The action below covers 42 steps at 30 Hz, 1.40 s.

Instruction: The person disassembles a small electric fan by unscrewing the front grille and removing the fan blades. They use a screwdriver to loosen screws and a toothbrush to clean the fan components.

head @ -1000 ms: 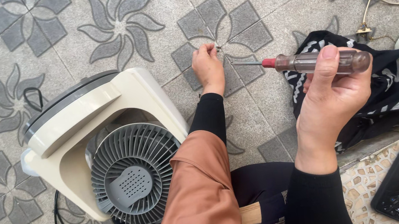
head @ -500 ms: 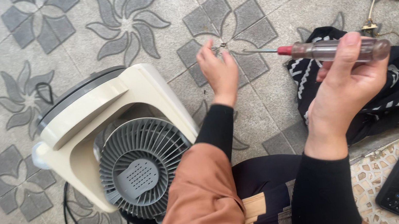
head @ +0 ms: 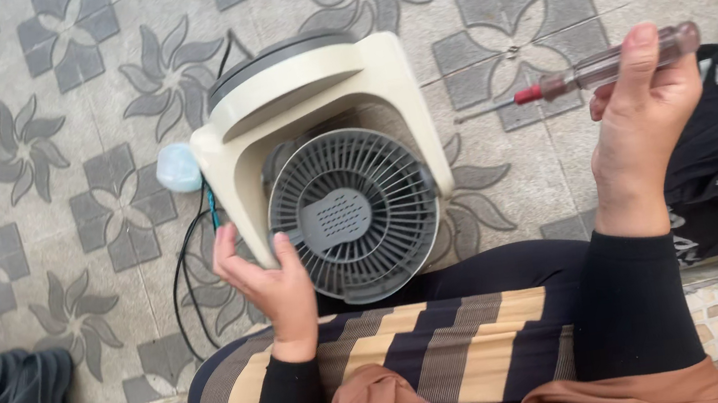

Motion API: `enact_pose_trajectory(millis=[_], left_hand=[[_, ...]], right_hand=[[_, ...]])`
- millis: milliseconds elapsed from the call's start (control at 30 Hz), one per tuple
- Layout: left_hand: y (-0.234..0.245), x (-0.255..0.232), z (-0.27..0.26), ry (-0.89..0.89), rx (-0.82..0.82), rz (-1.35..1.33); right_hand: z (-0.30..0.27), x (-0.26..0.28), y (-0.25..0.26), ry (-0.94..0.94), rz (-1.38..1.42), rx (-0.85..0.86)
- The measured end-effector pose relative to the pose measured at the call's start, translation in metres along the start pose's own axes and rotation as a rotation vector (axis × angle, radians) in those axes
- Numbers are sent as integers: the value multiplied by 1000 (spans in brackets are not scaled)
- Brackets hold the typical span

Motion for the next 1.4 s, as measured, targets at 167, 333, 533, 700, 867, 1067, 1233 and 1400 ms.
enact_pose_trajectory(millis=[167, 333, 533, 700, 867, 1067, 1233, 1400], left_hand=[[-28, 94, -13, 192, 10, 6], [-45, 72, 1, 34, 72, 18], [-40, 3, -2, -303, 429, 79], [-50, -37, -37, -440, 669, 121], [-42, 17, -13, -72, 264, 113], [-21, 129, 9, 382, 311, 103], [-43, 140, -1, 426, 490, 59], [-62, 162, 19, 544, 537, 196]], right_hand=[[-37, 10, -35, 226, -542, 235], [-81, 36, -77, 309, -930, 441], [-122, 50, -87, 331, -1037, 490], [-152, 62, -81, 301, -889, 407], [-137, 57, -75, 368, -680, 311], [-64, -20, -105, 463, -1060, 407], [-47, -68, -130, 187, -1237, 555], [-44, -86, -140, 116, -1345, 581]])
Point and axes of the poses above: each hand's wrist, its own z-axis towards the middle knuckle, its own y-axis out of the back of the hand, x = y × z, the point moved 3 cm from there along z, towards the middle knuckle, and after that the axes turned 1 degree about -y, right-handed, at the moved point
